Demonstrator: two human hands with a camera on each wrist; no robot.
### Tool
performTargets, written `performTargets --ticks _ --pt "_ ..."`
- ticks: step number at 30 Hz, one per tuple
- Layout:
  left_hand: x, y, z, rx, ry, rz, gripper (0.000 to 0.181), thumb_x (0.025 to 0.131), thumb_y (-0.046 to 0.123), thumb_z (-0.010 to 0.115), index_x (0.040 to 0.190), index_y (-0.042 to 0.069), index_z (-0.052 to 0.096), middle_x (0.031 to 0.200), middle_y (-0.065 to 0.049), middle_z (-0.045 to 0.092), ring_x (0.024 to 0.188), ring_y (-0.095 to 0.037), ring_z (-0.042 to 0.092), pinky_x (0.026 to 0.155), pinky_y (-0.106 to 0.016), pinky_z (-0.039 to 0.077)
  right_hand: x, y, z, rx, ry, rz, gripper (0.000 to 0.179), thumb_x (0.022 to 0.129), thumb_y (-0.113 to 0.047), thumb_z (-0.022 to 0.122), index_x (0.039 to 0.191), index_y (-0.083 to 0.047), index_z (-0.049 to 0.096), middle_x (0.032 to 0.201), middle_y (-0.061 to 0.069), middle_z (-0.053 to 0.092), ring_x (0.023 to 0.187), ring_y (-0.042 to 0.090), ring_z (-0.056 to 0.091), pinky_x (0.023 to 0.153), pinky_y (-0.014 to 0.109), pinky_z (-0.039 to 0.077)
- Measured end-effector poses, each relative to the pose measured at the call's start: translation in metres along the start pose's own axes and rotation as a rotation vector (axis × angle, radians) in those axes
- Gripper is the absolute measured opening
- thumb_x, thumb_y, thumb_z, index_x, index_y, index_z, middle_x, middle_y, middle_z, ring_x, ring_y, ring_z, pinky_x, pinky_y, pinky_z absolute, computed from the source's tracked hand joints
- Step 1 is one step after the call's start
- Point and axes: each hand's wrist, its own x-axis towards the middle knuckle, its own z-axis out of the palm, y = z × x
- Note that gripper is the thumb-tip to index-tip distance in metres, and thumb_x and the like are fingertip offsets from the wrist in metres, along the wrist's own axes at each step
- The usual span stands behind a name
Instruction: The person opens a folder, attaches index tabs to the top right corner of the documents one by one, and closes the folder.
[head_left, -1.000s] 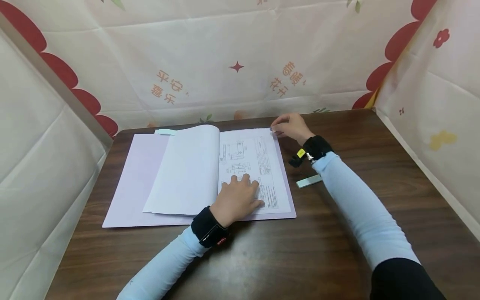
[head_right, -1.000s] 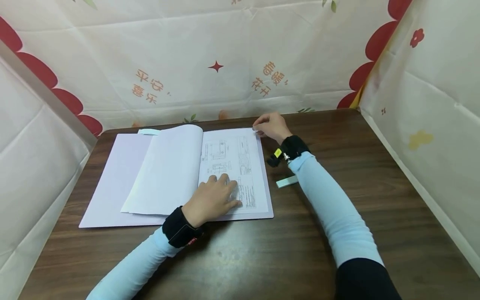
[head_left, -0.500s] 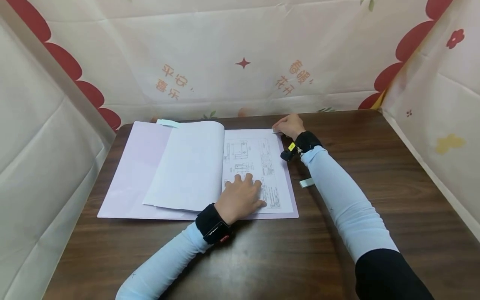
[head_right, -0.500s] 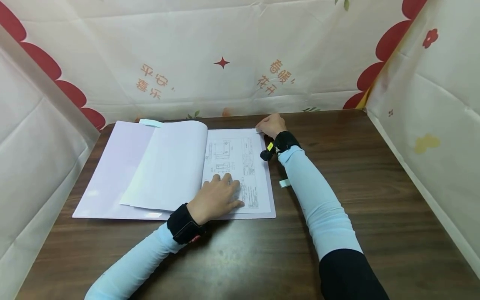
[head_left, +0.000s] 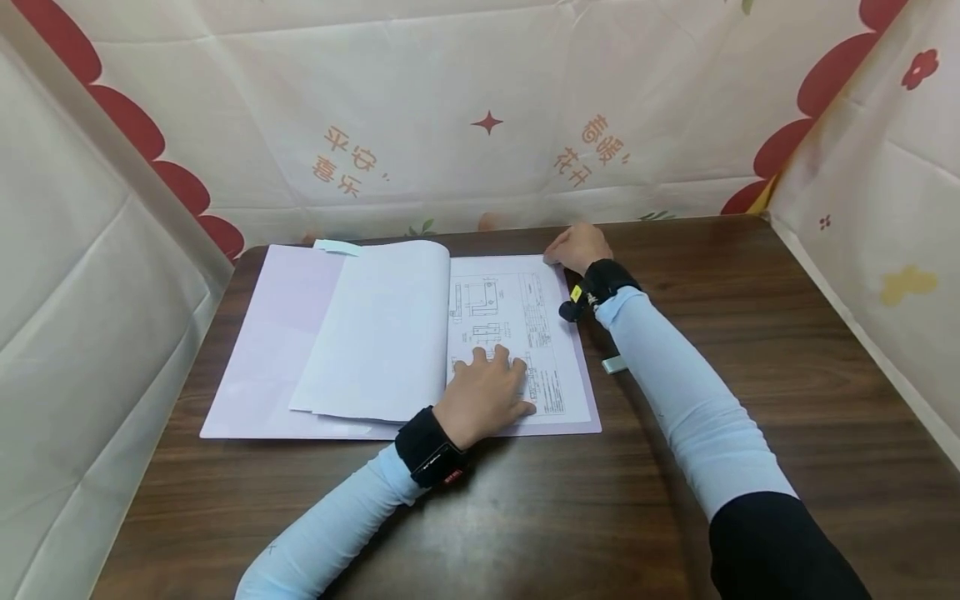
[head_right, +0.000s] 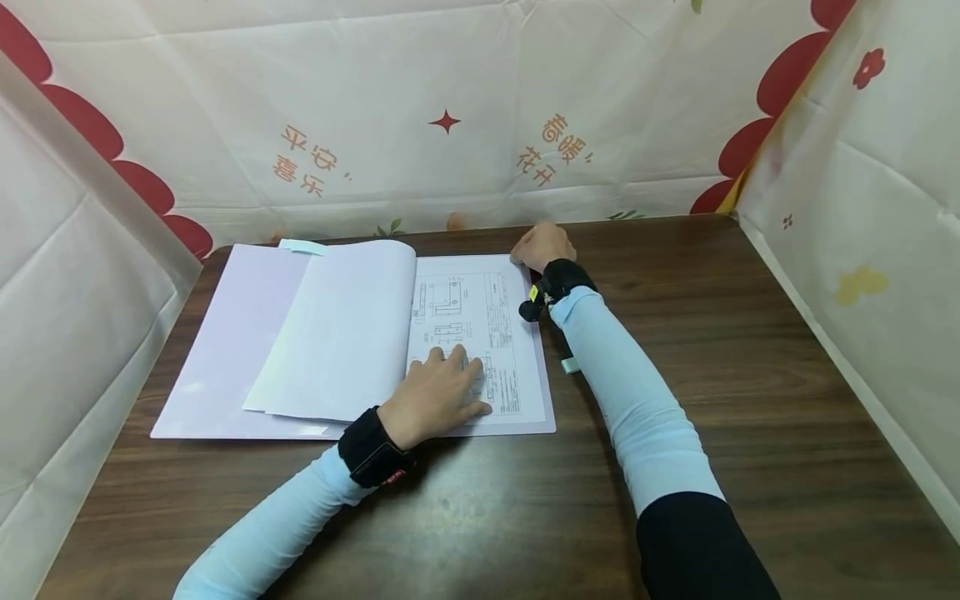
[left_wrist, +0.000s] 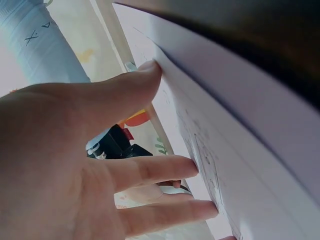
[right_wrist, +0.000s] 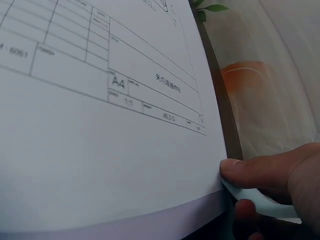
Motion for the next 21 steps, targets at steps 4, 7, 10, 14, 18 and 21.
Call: performTargets --ticks 4,7,10,14,18,21 --pt "0.0 -0.001 0.002 0.007 0.002 0.005 0.062 0.094 0.059 0.067 0.137 0.015 0.063 0.132 -0.014 0.063 0.104 -0.034 0.062 0.082 -0.051 0.058 0.018 0.001 -0.001 -0.101 -0.03 0.032 0.028 0.09 -0.028 0.078 0.105 -0.005 0.075 0.106 0.015 0.072 0.096 0.034 0.064 0.081 0.043 0.049" --pt "0.0 -0.001 0.003 0.007 0.001 0.008 0.061 0.094 0.059 0.067 0.137 0.015 0.063 0.132 -0.014 0.063 0.104 -0.034 0.062 0.083 -0.052 0.058 0.034 0.0 -0.003 -0.19 -0.066 0.1 0.045 0.086 -0.035 0.082 0.114 -0.003 0.07 0.112 0.017 0.069 0.097 0.036 0.062 0.079 0.045 0.05" --pt "-0.001 -0.002 0.002 0.027 -0.002 0.01 0.062 0.094 0.059 0.067 0.137 0.015 0.062 0.132 -0.014 0.063 0.104 -0.034 0.062 0.083 -0.052 0.058 0.038 -0.003 -0.009 -0.338 -0.086 0.152 0.067 0.082 -0.052 0.083 0.126 -0.004 0.067 0.126 0.018 0.066 0.105 0.036 0.058 0.09 0.049 0.046" --pt "-0.002 -0.002 0.001 0.054 0.01 0.02 0.061 0.095 0.06 0.066 0.137 0.015 0.063 0.133 -0.015 0.063 0.104 -0.034 0.063 0.082 -0.052 0.059 0.041 -0.003 -0.013 -0.508 -0.105 0.17 0.082 0.078 -0.069 0.078 0.127 -0.005 0.069 0.128 0.018 0.068 0.106 0.035 0.058 0.094 0.05 0.044" --pt "-0.002 -0.001 0.002 0.058 0.026 0.026 0.061 0.094 0.06 0.066 0.136 0.015 0.063 0.132 -0.015 0.064 0.104 -0.034 0.064 0.081 -0.052 0.059 0.039 -0.004 -0.014 -0.475 -0.119 0.141 0.082 0.079 -0.065 0.081 0.13 -0.003 0.066 0.13 0.02 0.066 0.109 0.037 0.057 0.099 0.053 0.046" --pt "-0.002 -0.001 0.002 0.059 0.027 0.014 0.062 0.094 0.06 0.066 0.136 0.015 0.063 0.132 -0.015 0.064 0.104 -0.035 0.064 0.082 -0.053 0.059 0.03 -0.011 -0.013 -0.396 -0.115 0.061 0.077 0.081 -0.049 0.084 0.135 0.0 0.059 0.132 0.022 0.062 0.112 0.039 0.056 0.101 0.057 0.047"
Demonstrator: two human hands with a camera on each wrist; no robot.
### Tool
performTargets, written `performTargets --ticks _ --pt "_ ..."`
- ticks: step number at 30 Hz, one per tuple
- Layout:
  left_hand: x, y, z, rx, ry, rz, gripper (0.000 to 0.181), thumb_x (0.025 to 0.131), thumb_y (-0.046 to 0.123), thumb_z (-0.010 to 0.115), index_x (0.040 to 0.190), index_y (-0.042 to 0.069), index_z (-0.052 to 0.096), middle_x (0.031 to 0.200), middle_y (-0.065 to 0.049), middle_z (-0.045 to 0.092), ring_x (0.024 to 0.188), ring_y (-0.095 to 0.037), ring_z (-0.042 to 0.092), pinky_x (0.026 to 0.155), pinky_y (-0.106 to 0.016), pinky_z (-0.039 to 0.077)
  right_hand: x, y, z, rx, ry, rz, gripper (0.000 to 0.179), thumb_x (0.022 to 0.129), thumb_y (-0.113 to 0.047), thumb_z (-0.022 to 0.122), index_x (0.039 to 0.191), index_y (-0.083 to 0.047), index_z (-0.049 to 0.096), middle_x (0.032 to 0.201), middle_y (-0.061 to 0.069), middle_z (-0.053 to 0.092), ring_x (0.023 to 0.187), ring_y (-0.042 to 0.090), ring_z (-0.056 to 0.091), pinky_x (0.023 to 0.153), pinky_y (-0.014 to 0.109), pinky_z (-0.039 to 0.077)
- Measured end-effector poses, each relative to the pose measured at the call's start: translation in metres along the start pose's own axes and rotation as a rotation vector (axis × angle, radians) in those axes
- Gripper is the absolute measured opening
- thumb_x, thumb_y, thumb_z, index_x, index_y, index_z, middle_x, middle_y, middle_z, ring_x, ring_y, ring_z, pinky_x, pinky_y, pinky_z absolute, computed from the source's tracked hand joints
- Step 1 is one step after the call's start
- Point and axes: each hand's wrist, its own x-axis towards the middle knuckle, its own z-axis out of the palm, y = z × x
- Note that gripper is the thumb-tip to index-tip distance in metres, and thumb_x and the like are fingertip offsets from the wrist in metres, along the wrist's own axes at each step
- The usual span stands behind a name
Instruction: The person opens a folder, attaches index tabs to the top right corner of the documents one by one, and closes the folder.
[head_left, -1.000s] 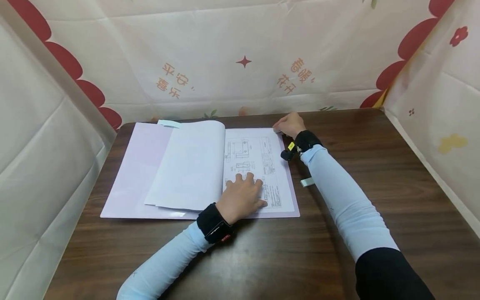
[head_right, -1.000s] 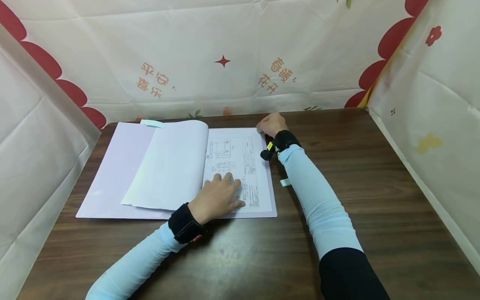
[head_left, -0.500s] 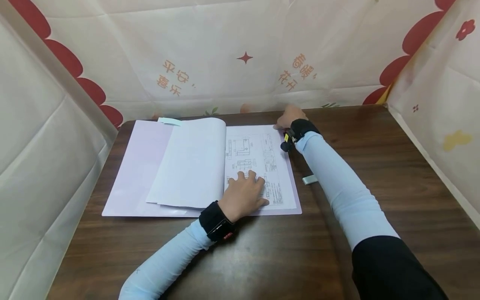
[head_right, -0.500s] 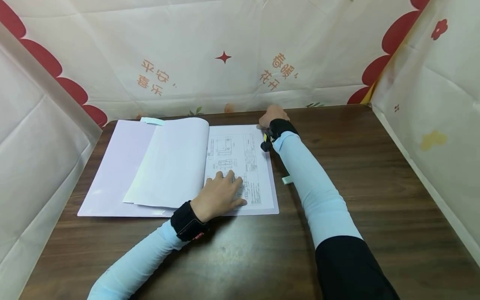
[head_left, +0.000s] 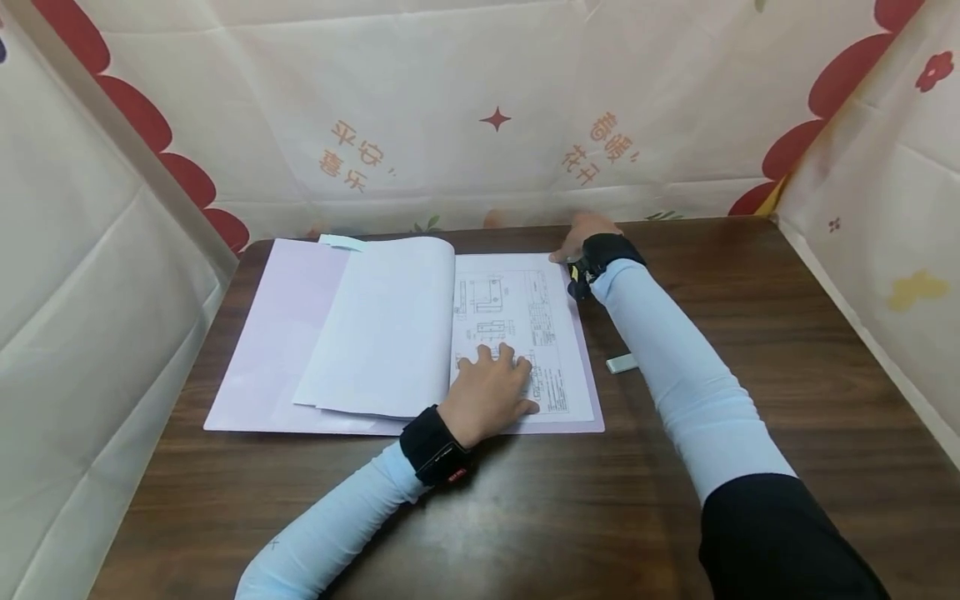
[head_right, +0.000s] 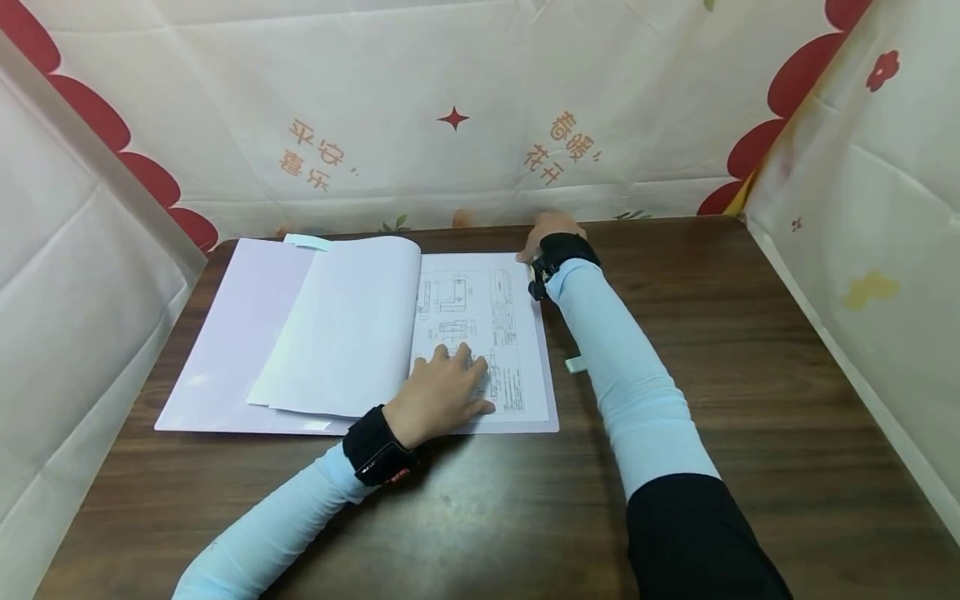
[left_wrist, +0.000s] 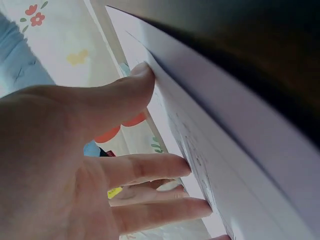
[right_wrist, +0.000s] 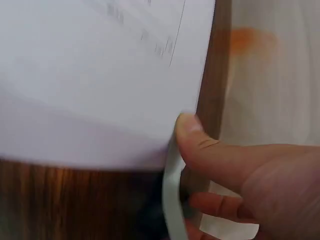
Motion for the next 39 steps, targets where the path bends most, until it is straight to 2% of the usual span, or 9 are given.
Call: performTargets --ticks 7,13,18,26,29,32,34,36,39 --pt "0.002 0.002 0.002 0.002 0.001 0.014 0.062 0.094 0.061 0.065 0.135 0.014 0.063 0.13 -0.015 0.064 0.104 -0.034 0.063 0.082 -0.055 0.059 -0.087 -0.006 0.017 0.086 0.193 -0.378 0.053 0.092 -0.024 0.074 0.137 -0.003 0.055 0.142 0.025 0.051 0.119 0.042 0.057 0.096 0.057 0.052" --pt "0.002 -0.001 0.0 0.034 -0.033 -0.019 0.068 0.094 0.063 0.064 0.138 0.011 0.057 0.134 -0.015 0.062 0.109 -0.036 0.063 0.084 -0.054 0.058 -0.179 0.021 0.047 -0.101 0.143 -0.707 0.041 0.09 -0.033 0.08 0.123 -0.011 0.07 0.13 0.015 0.064 0.11 0.031 0.065 0.089 0.049 0.057" --pt "0.005 0.001 0.001 0.024 -0.04 -0.019 0.068 0.094 0.064 0.063 0.137 0.011 0.058 0.131 -0.014 0.062 0.105 -0.033 0.061 0.085 -0.053 0.058 -0.215 0.05 0.064 -0.154 0.12 -0.77 0.05 0.08 -0.034 0.09 0.123 -0.014 0.074 0.13 0.013 0.066 0.117 0.03 0.063 0.098 0.052 0.054" --pt "-0.006 -0.009 -0.011 -0.077 -0.038 0.037 0.051 0.097 0.054 0.065 0.129 0.013 0.068 0.121 -0.01 0.068 0.102 -0.028 0.062 0.084 -0.043 0.058 -0.22 0.062 0.076 -0.083 0.136 -0.759 0.049 0.077 -0.034 0.092 0.119 -0.015 0.076 0.134 0.014 0.065 0.123 0.035 0.062 0.106 0.058 0.05" --pt "-0.029 -0.031 -0.027 -0.156 0.078 0.063 0.041 0.099 0.047 0.066 0.119 0.011 0.074 0.117 -0.009 0.07 0.104 -0.026 0.063 0.087 -0.039 0.058 -0.22 0.062 0.077 -0.069 0.121 -0.738 0.047 0.077 -0.033 0.092 0.118 -0.015 0.077 0.134 0.014 0.065 0.124 0.035 0.061 0.105 0.057 0.049" --pt "-0.062 -0.07 -0.038 -0.173 0.322 0.003 0.038 0.098 0.039 0.07 0.117 0.006 0.073 0.118 -0.014 0.071 0.11 -0.031 0.064 0.089 -0.044 0.058 -0.221 0.062 0.078 -0.057 0.115 -0.719 0.047 0.077 -0.031 0.092 0.118 -0.015 0.077 0.135 0.014 0.064 0.124 0.036 0.059 0.108 0.058 0.047" --pt "-0.088 -0.104 -0.04 -0.168 0.467 -0.113 0.04 0.096 0.034 0.072 0.12 0.003 0.07 0.121 -0.019 0.07 0.115 -0.037 0.063 0.091 -0.052 0.057 -0.222 0.062 0.079 -0.054 0.117 -0.716 0.047 0.077 -0.03 0.092 0.118 -0.014 0.076 0.135 0.014 0.064 0.125 0.036 0.059 0.114 0.061 0.041" --pt "-0.115 -0.141 -0.036 -0.169 0.523 -0.28 0.044 0.096 0.031 0.072 0.127 0.0 0.066 0.128 -0.025 0.065 0.121 -0.044 0.058 0.095 -0.061 0.053 -0.222 0.061 0.079 -0.054 0.113 -0.716 0.046 0.077 -0.029 0.092 0.119 -0.014 0.076 0.135 0.014 0.064 0.124 0.035 0.058 0.118 0.064 0.034" --pt "-0.156 -0.192 -0.021 -0.204 0.448 -0.545 0.058 0.1 0.038 0.066 0.144 0.001 0.055 0.14 -0.036 0.051 0.126 -0.055 0.047 0.096 -0.073 0.044 -0.222 0.06 0.078 -0.073 0.118 -0.719 0.046 0.078 -0.029 0.091 0.119 -0.015 0.076 0.134 0.014 0.064 0.123 0.034 0.058 0.12 0.067 0.029"
